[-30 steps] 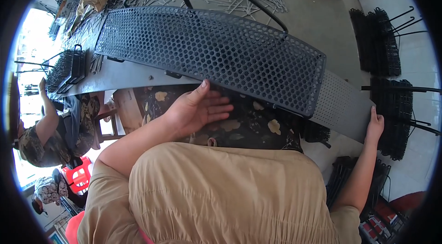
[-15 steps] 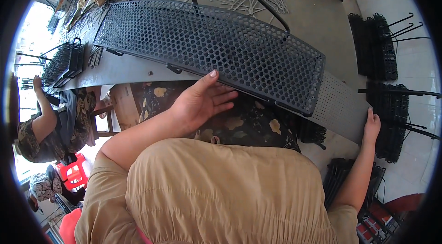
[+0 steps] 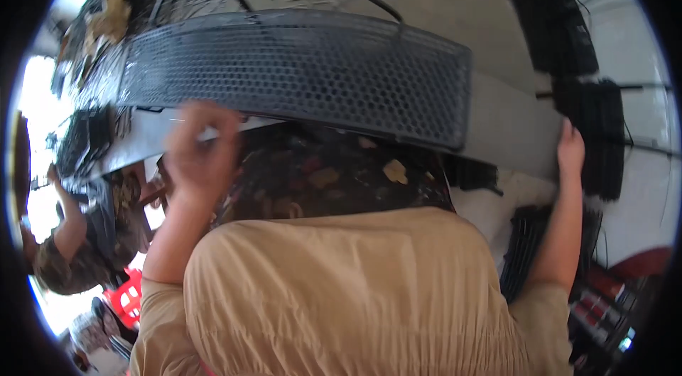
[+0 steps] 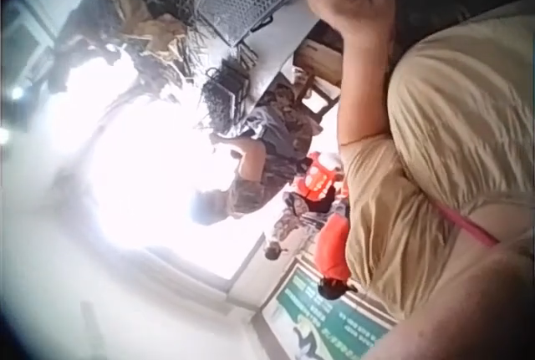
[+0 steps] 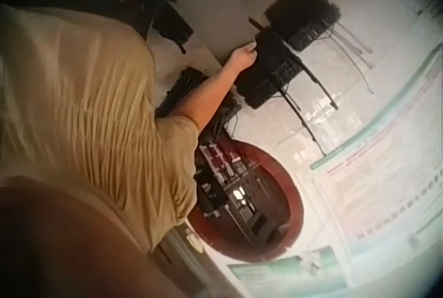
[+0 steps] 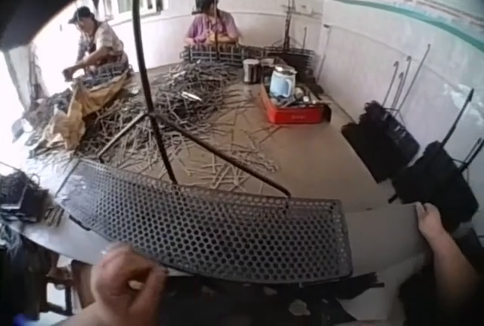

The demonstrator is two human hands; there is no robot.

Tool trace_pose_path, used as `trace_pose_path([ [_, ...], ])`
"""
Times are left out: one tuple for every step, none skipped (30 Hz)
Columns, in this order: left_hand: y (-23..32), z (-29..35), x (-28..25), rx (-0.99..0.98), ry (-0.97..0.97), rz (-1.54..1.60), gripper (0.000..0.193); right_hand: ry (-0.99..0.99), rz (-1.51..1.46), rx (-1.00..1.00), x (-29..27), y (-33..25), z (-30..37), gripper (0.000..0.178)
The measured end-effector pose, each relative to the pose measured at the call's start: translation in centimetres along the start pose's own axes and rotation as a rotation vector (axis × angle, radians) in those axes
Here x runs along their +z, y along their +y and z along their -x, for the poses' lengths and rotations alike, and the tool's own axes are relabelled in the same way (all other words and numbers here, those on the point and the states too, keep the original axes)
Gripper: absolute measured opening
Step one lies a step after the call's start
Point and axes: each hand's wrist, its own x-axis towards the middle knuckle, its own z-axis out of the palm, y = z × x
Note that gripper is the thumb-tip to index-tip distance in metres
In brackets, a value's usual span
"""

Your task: Inserting thin metal wires into the holes of a perforated metal frame.

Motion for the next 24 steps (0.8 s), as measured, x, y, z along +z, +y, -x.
trace_pose_path([
  [-0.6, -2.1, -0.8, -0.003, -0.034, -0.09, 0.022, -0.004, 0.072, -0.047, 0.4, 0.2, -0.1, 0.06],
  [-1.3, -4.0, -0.9, -0.01, -0.054, -0.201, 0.034, -0.038, 0.08, 0.018, 0.8, -1.0, -0.3, 0.06],
  [-2.5, -5.0, 0.5, 0.001, -0.049, -0.194, 0.034, -0.067, 0.076, 0.07, 1.1, -2.7, -0.5, 0.06],
  [-4.1, -5.6, 2.3, -0.051, -0.06, -0.46, 0.052, -0.057, 0.074, 0.074, 0.8, -3.8, -0.5, 0.06],
  [-5.0, -6.0, 3.7, -0.099, -0.075, -0.72, 0.07, -0.06, 0.041, 0.089, 0.4, -4.2, -0.2, 0.06],
  [-5.1, -6.2, 4.0, -0.079, -0.078, -0.703, 0.07, -0.063, 0.013, 0.112, -0.4, -4.2, 0.5, 0.061],
  [-5.0, -6.4, 4.1, -0.154, -0.198, -0.733, 0.081, -0.076, 0.02, 0.112, -1.1, -3.9, 0.8, 0.061],
  [-5.0, -6.6, 4.1, -0.228, -0.318, -0.766, 0.092, -0.066, 0.022, 0.13, -1.5, -2.6, 0.8, 0.061],
  [-4.8, -6.5, 3.9, -0.211, -0.286, -0.756, 0.092, -0.032, 0.031, 0.126, -2.2, -0.5, 0.9, 0.06],
  [-4.2, -6.5, 3.4, -0.198, -0.276, -0.754, 0.092, 0.003, 0.034, 0.112, -3.0, 1.5, 0.6, 0.06],
  [-5.2, -6.5, 4.3, -0.243, -0.343, -0.752, 0.092, -0.013, 0.143, 0.142, -3.0, 3.6, 0.4, 0.06],
  [-5.0, -6.7, 4.4, -0.269, -0.382, -0.744, 0.091, 0.017, 0.099, 0.233, -4.0, 7.5, 1.0, 0.06],
  [-4.8, -6.6, 4.4, -0.252, -0.358, -0.756, 0.091, -0.036, 0.062, 0.224, -5.5, 11.6, 1.6, 0.061],
  [-4.6, -6.7, 4.4, -0.251, -0.356, -0.759, 0.091, -0.035, -0.025, 0.257, -6.2, 15.1, 2.4, 0.06],
  [-4.5, -6.8, 4.3, -0.238, -0.346, -0.764, 0.091, -0.065, -0.007, 0.281, -6.1, 15.8, 3.0, 0.058],
  [-4.5, -6.8, 4.2, -0.225, -0.338, -0.769, 0.091, -0.098, 0.012, 0.305, -5.7, 16.4, 3.3, 0.056],
  [-4.5, -6.6, 4.1, -0.224, -0.341, -0.778, 0.091, -0.104, 0.005, 0.306, -4.2, 16.8, 4.1, 0.056],
  [-4.6, -6.7, 4.2, -0.22, -0.34, -0.759, 0.091, -0.09, 0.024, 0.316, -2.2, 17.6, 4.9, 0.055],
  [-4.6, -6.9, 4.3, -0.22, -0.338, -0.743, 0.091, -0.078, 0.041, 0.323, -0.7, 17.9, 5.3, 0.053],
  [-4.7, -7.1, 4.4, -0.218, -0.338, -0.744, 0.091, -0.078, 0.039, 0.325, 0.3, 18.3, 5.5, 0.053],
  [-4.8, -7.2, 4.3, -0.212, -0.341, -0.76, 0.09, -0.115, -0.006, 0.333, 1.5, 17.9, 5.6, 0.052],
  [-4.9, -7.1, 4.3, -0.206, -0.347, -0.772, 0.089, -0.152, -0.047, 0.344, 2.5, 17.4, 5.9, 0.051],
  [-5.1, -7.0, 4.2, -0.209, -0.351, -0.776, 0.089, -0.19, -0.088, 0.355, 3.5, 16.8, 6.3, 0.05],
  [-5.6, -6.7, 4.1, -0.195, -0.343, -0.773, 0.089, -0.229, -0.129, 0.365, 4.7, 16.0, 6.9, 0.05],
])
